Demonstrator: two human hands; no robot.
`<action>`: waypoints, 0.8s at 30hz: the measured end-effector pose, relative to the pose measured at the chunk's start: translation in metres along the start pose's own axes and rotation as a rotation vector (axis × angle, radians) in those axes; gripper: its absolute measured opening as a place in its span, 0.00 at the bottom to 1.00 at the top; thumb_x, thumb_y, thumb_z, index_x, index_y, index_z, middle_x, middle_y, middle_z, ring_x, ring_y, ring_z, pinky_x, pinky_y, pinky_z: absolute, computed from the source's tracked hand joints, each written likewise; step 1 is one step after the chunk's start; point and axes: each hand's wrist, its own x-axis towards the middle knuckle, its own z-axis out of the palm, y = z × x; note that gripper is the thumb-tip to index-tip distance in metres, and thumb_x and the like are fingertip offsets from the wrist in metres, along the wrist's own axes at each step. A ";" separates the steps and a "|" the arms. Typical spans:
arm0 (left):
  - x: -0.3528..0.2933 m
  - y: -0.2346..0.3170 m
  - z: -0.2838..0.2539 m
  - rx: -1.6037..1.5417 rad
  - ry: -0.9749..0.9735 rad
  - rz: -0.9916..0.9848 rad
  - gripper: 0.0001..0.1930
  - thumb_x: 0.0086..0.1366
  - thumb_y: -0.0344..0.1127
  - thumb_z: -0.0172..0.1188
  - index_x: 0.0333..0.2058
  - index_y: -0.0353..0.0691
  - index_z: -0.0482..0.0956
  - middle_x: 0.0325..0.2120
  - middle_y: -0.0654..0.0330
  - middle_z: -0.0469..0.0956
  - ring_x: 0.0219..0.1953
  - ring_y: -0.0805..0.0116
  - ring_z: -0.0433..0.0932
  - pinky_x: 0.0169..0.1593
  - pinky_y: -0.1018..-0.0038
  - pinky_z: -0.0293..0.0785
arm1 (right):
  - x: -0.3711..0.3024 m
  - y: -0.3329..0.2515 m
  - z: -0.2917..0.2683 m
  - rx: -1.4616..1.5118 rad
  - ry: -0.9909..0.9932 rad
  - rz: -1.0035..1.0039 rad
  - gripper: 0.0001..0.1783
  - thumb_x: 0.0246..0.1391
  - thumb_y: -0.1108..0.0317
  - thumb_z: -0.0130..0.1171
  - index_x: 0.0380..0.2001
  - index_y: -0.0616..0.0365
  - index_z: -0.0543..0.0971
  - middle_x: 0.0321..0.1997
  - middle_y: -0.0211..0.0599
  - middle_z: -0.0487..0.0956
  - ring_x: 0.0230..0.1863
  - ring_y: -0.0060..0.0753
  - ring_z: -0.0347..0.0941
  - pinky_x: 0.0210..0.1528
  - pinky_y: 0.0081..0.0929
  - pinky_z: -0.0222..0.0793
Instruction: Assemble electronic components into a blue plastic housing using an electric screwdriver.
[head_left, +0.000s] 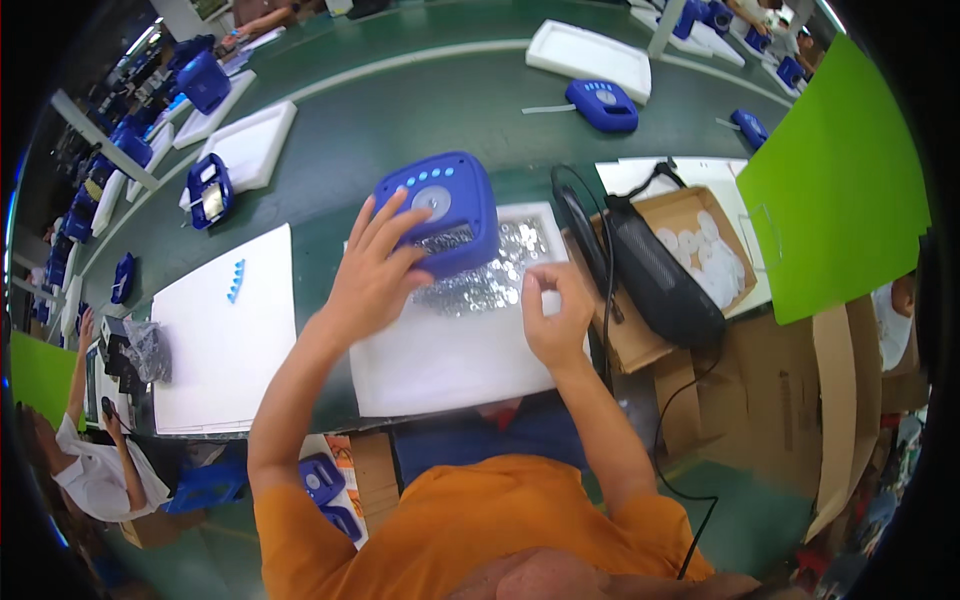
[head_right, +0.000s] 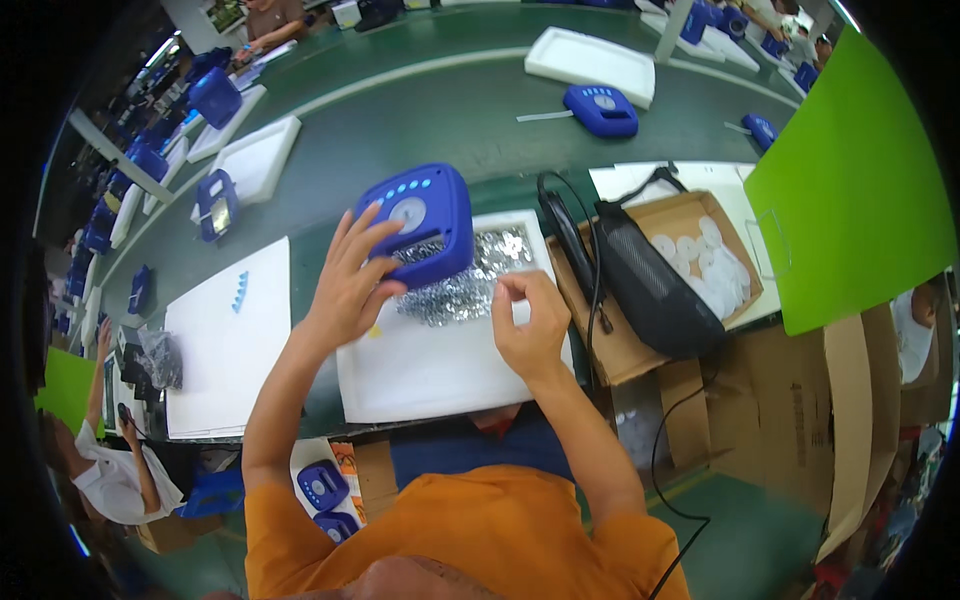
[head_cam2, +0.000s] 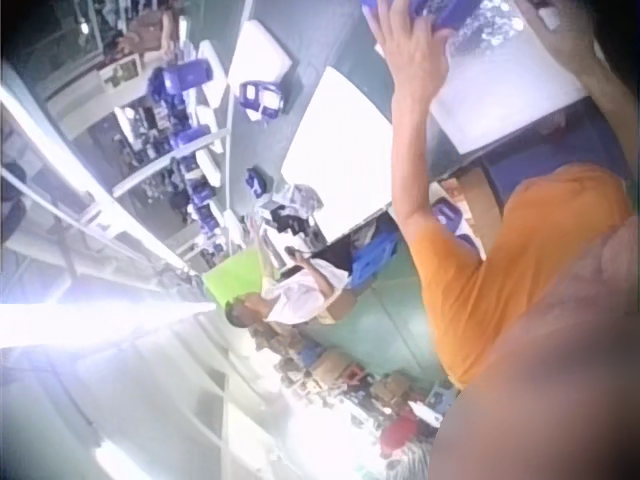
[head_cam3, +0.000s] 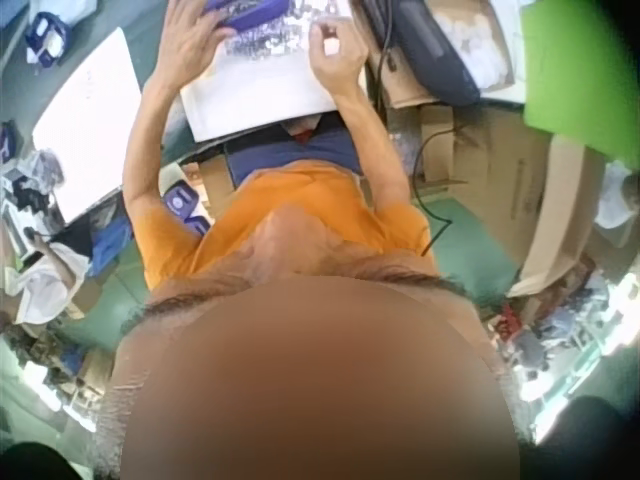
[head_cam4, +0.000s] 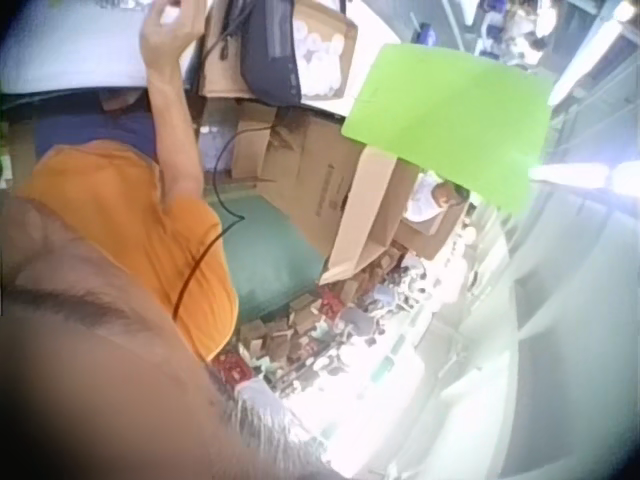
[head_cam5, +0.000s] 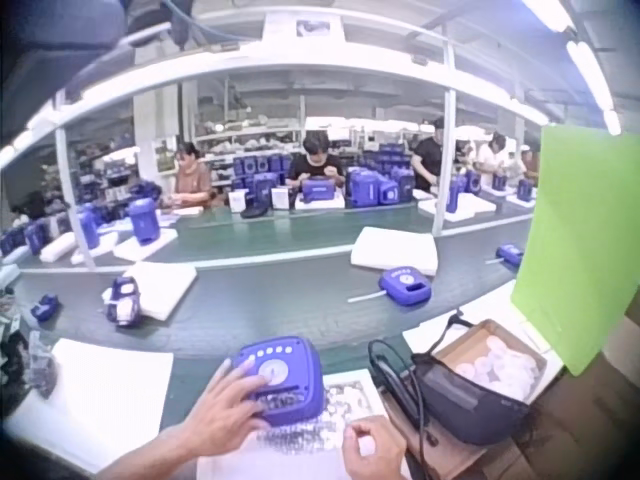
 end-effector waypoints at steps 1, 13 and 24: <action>0.016 -0.020 0.010 0.037 0.030 0.021 0.15 0.69 0.43 0.75 0.43 0.37 0.87 0.74 0.48 0.76 0.84 0.37 0.63 0.86 0.33 0.52 | -0.001 0.000 0.000 0.012 0.000 -0.029 0.04 0.65 0.80 0.70 0.41 0.63 0.85 0.37 0.41 0.86 0.34 0.38 0.84 0.39 0.32 0.80; 0.015 -0.266 0.066 0.459 0.057 -0.868 0.33 0.73 0.49 0.72 0.71 0.40 0.79 0.78 0.45 0.71 0.82 0.44 0.67 0.81 0.41 0.62 | -0.009 0.002 0.000 -0.003 -0.152 0.000 0.04 0.64 0.82 0.70 0.40 0.65 0.85 0.36 0.44 0.86 0.33 0.40 0.86 0.37 0.31 0.82; -0.143 -0.361 -0.007 0.691 0.142 -1.264 0.32 0.69 0.34 0.67 0.71 0.39 0.76 0.67 0.50 0.82 0.71 0.44 0.78 0.79 0.34 0.63 | -0.008 0.001 0.000 -0.050 -0.226 0.040 0.04 0.63 0.82 0.70 0.39 0.65 0.85 0.35 0.44 0.86 0.31 0.39 0.85 0.36 0.31 0.81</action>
